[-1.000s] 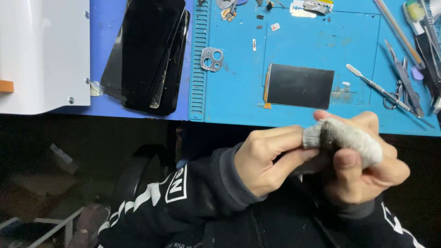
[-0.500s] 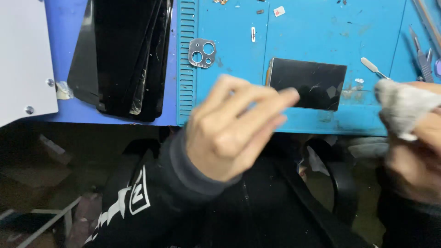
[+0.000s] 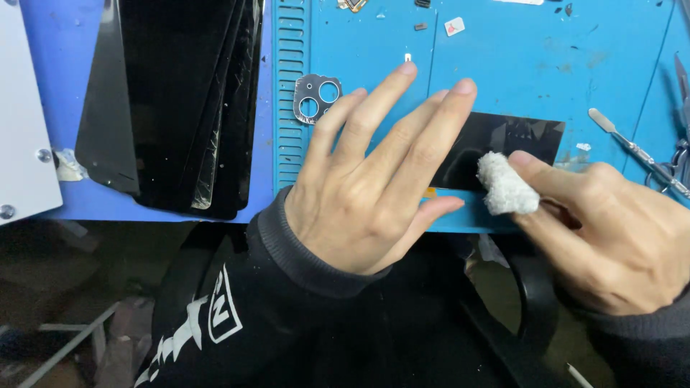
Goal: Cleaning a smartphone screen component with a cloth and liquid.
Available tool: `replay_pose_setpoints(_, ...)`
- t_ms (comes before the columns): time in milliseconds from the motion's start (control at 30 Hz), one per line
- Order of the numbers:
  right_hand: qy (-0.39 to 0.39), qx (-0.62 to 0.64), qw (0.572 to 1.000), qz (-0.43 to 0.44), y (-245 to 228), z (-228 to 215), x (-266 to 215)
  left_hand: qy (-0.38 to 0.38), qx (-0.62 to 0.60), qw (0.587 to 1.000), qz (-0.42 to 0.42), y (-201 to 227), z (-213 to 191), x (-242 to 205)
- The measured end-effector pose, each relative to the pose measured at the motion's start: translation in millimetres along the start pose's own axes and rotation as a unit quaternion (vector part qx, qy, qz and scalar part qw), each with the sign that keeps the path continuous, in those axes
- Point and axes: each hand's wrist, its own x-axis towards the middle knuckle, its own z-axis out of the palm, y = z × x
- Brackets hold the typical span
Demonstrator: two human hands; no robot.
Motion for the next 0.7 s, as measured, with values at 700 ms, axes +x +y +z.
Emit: replay_pose_setpoints(700, -0.068, -0.127, 0.99, -0.002, -5.0, -1.3, 28.0, -0.021, -0.048, 0.998, -0.034, -2.6, -0.2, 7.3)
